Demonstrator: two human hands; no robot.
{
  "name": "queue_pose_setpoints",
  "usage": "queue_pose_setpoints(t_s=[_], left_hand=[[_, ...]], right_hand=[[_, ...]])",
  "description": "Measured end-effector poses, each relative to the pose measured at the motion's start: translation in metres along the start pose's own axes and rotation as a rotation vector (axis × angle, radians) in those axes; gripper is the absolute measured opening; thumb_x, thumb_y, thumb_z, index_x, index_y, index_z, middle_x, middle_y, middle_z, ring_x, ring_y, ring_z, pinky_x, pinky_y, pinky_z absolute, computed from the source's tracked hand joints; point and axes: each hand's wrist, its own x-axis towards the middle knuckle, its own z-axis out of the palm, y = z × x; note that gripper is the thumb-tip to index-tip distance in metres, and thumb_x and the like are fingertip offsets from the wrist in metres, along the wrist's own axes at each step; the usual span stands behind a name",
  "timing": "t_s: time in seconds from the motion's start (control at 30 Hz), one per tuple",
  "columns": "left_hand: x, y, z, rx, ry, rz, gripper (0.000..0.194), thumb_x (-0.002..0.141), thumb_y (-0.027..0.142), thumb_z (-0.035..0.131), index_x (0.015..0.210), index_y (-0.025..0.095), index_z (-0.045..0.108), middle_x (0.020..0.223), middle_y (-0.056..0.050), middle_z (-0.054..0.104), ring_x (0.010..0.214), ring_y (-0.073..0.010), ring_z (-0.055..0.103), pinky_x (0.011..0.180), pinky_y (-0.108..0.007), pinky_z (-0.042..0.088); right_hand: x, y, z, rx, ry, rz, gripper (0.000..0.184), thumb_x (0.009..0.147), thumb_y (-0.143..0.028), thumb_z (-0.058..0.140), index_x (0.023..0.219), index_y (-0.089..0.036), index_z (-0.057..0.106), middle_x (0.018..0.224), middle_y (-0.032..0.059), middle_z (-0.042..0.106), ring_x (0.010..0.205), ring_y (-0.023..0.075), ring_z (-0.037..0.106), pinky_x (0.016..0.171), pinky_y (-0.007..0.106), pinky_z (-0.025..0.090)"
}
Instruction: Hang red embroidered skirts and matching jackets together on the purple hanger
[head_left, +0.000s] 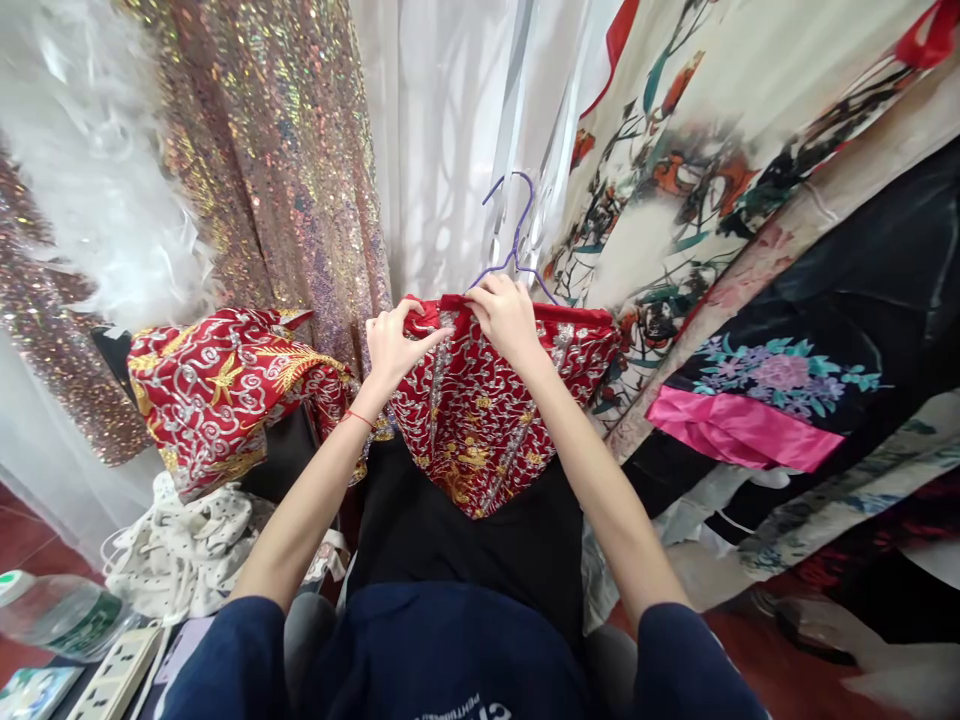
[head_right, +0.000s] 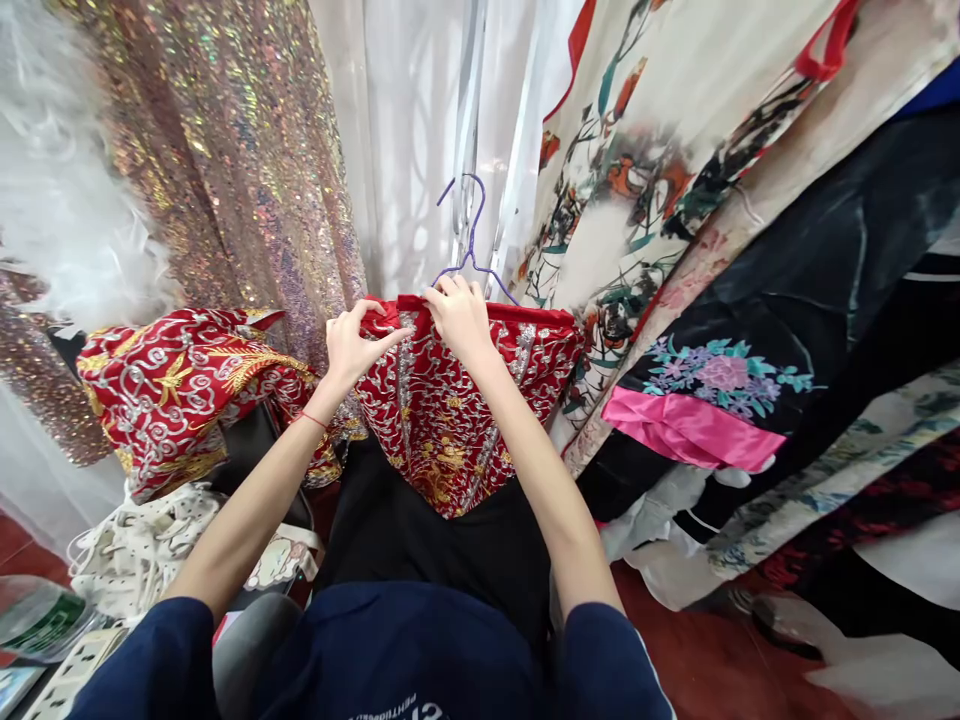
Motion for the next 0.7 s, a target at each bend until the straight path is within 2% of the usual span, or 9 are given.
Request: queue_pose_setpoints(t_s=[0.13,0.2,0.27,0.33,0.37,0.43,0.5,0.6,0.7], left_hand=[[0.002,0.003,0.003,-0.015,0.027,-0.043,0.044,0.078,0.066,0.071,0.092,0.026,0.061,0.087,-0.003,0.072,0.084,-0.0239,0.064,0.080,-0.035,0.044],[0.007,0.004,0.003,-0.002,0.043,-0.031,0.043,0.078,0.063,0.071,0.098,0.025,0.063,0.096,-0.005,0.072,0.090,-0.0248,0.064,0.079,-0.035,0.045],[0.017,0.006,0.002,-0.008,0.042,0.031,0.049,0.080,0.060,0.071,0.113,0.025,0.063,0.108,-0.008,0.069,0.096,-0.0265,0.063,0.082,-0.037,0.046],[0.031,0.007,0.001,-0.020,-0.047,0.152,0.053,0.083,0.054,0.069,0.126,0.025,0.061,0.110,-0.008,0.068,0.097,-0.0262,0.064,0.083,-0.037,0.047],[0.038,0.007,0.001,-0.012,-0.118,0.224,0.049,0.085,0.051,0.067,0.127,0.026,0.061,0.107,-0.007,0.069,0.095,-0.0252,0.064,0.083,-0.036,0.047],[0.049,0.006,0.000,0.031,-0.239,0.351,0.032,0.091,0.044,0.059,0.117,0.027,0.068,0.100,-0.005,0.072,0.090,-0.0231,0.065,0.082,-0.035,0.046],[0.055,0.005,0.002,0.055,-0.271,0.410,0.025,0.095,0.040,0.053,0.104,0.027,0.072,0.098,-0.004,0.073,0.089,-0.0223,0.066,0.080,-0.034,0.046],[0.054,0.003,0.005,0.039,-0.245,0.406,0.026,0.097,0.037,0.049,0.102,0.026,0.071,0.100,-0.006,0.074,0.089,-0.0225,0.068,0.078,-0.034,0.046],[0.049,0.003,0.008,0.052,-0.229,0.405,0.025,0.098,0.038,0.050,0.104,0.026,0.071,0.102,-0.006,0.074,0.090,-0.0224,0.068,0.076,-0.034,0.045]], right_hand=[[0.003,-0.001,-0.003,-0.026,0.000,-0.058,0.037,0.103,-0.020,0.033,0.098,-0.021,0.069,0.104,0.0139,0.063,0.101,0.0299,0.052,0.084,0.045,0.039],[0.000,-0.001,0.001,-0.039,0.023,-0.069,0.038,0.102,-0.018,0.032,0.097,-0.020,0.069,0.101,0.0148,0.061,0.099,0.0302,0.052,0.083,0.045,0.040],[-0.003,-0.002,0.006,-0.045,0.075,-0.075,0.037,0.102,-0.018,0.032,0.098,-0.020,0.069,0.098,0.0150,0.059,0.098,0.0306,0.052,0.082,0.046,0.042],[-0.003,-0.001,0.008,-0.045,0.117,-0.075,0.034,0.101,-0.020,0.035,0.100,-0.020,0.069,0.097,0.0150,0.058,0.099,0.0316,0.052,0.082,0.048,0.043],[-0.002,0.000,0.008,-0.042,0.126,-0.068,0.034,0.101,-0.022,0.036,0.101,-0.020,0.069,0.098,0.0153,0.057,0.100,0.0323,0.052,0.083,0.049,0.044],[0.000,0.001,0.007,-0.028,0.120,-0.038,0.034,0.102,-0.023,0.036,0.102,-0.020,0.069,0.099,0.0160,0.057,0.102,0.0334,0.052,0.084,0.051,0.044],[-0.001,-0.001,0.006,-0.005,0.121,0.016,0.035,0.101,-0.022,0.034,0.106,-0.019,0.069,0.101,0.0166,0.058,0.102,0.0343,0.052,0.085,0.053,0.044],[-0.024,-0.018,0.015,0.054,0.156,0.111,0.038,0.101,-0.022,0.032,0.118,-0.020,0.066,0.104,0.0165,0.060,0.103,0.0341,0.054,0.089,0.054,0.043],[-0.073,-0.056,0.043,0.200,0.112,0.262,0.041,0.102,-0.026,0.027,0.115,-0.019,0.066,0.100,0.0146,0.065,0.096,0.0287,0.060,0.090,0.046,0.045]])
